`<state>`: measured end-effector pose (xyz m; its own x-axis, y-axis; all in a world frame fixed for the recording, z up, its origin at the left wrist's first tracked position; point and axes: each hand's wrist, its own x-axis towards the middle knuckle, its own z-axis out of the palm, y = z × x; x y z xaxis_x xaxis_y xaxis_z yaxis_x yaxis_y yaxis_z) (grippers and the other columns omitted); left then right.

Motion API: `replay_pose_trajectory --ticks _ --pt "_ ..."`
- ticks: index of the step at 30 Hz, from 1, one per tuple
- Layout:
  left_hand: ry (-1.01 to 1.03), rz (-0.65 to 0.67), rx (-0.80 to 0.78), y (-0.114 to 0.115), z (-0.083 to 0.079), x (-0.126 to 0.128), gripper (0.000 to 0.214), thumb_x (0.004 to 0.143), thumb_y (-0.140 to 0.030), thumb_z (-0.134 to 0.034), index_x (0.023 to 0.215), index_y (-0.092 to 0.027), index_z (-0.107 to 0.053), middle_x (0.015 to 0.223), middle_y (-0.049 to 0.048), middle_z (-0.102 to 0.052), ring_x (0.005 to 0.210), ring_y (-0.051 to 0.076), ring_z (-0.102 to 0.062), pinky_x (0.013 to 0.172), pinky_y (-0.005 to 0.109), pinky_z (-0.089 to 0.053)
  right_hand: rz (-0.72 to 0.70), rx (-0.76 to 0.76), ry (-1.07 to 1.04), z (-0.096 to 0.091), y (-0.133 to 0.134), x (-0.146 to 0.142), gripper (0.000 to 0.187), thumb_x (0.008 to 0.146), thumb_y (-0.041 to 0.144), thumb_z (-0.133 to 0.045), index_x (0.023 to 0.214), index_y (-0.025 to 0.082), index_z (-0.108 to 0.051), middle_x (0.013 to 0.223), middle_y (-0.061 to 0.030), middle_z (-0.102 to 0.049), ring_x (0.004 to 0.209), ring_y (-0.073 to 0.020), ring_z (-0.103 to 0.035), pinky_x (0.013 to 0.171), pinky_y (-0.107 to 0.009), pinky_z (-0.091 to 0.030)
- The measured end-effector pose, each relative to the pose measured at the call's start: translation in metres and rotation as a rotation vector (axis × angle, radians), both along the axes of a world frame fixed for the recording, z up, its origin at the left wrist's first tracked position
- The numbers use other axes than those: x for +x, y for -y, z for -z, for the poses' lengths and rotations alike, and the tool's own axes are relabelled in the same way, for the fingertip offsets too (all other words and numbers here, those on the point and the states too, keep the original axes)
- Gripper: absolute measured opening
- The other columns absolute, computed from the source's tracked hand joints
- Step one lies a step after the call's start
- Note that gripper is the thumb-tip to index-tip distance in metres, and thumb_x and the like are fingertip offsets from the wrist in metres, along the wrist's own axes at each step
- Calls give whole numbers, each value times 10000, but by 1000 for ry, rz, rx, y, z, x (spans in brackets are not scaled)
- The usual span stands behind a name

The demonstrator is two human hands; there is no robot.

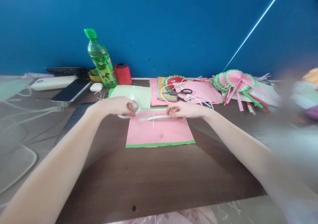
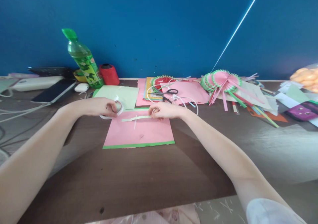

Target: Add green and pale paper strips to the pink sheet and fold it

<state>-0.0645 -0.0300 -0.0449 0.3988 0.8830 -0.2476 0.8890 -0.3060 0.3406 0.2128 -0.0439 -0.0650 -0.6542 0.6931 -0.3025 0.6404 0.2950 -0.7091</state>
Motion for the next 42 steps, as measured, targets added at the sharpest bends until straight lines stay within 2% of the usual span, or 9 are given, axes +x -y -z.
replay_pose_trajectory --ticks 4,9,16,19,23,30,33,37,42 --pt "-46 77 -105 0 3 2 130 597 -335 -562 625 -210 -542 618 -10 -577 572 158 -514 523 254 -326 -2 94 44 1 -2 0 180 739 238 -509 867 135 -583 723 -21 -578 647 -123 -508 597 -237 -367" --pt "-45 67 -106 3 -13 -1 168 629 -355 -501 701 -216 -562 727 6 -606 677 185 -552 550 244 -354 9 246 58 4 -5 1 149 747 215 -529 837 139 -620 850 -49 -623 748 -154 -537 663 -262 -384" --pt "246 -163 -13 6 -33 -19 278 652 -400 -537 857 -222 -595 811 -5 -616 763 176 -536 626 252 -366 46 342 47 7 -5 3 152 757 165 -528 862 165 -638 982 -44 -611 873 -163 -542 723 -260 -395" --pt "490 -245 -113 10 -35 -23 258 699 -338 -536 908 -189 -564 829 8 -591 730 139 -511 608 249 -362 61 373 45 7 -4 4 151 767 170 -521 860 171 -641 975 -38 -616 870 -163 -544 720 -263 -399" --pt "720 -186 -242 16 -36 -22 131 745 -256 -537 830 -157 -555 705 -2 -541 667 105 -471 609 251 -365 124 424 44 7 -3 4 182 753 127 -497 848 177 -644 945 -19 -636 851 -159 -558 712 -260 -403" --pt "821 -99 -285 18 -35 -16 202 689 -333 -634 821 -190 -584 669 -1 -562 666 129 -488 673 299 -388 234 511 -141 1 2 -2 170 752 119 -477 809 157 -633 893 -36 -639 824 -157 -565 739 -284 -421" --pt "794 -44 -295 18 -34 -12 248 644 -378 -660 799 -200 -585 683 21 -572 724 178 -532 712 330 -412 248 412 -342 -1 5 -6 155 773 156 -502 880 149 -614 948 -55 -627 887 -162 -572 805 -310 -431" --pt "755 16 -274 19 -32 -6 270 639 -427 -641 779 -208 -570 717 45 -586 812 225 -561 752 362 -428 253 138 -526 1 6 -11 217 830 254 -499 1005 153 -578 1073 -90 -595 886 -167 -597 749 -295 -466" --pt "633 45 -195 22 -32 -1 272 659 -440 -566 792 -204 -546 733 53 -608 802 225 -568 722 358 -438 224 -112 -646 5 6 -14 319 865 406 -477 904 111 -591 893 -111 -644 778 -157 -617 662 -259 -464"
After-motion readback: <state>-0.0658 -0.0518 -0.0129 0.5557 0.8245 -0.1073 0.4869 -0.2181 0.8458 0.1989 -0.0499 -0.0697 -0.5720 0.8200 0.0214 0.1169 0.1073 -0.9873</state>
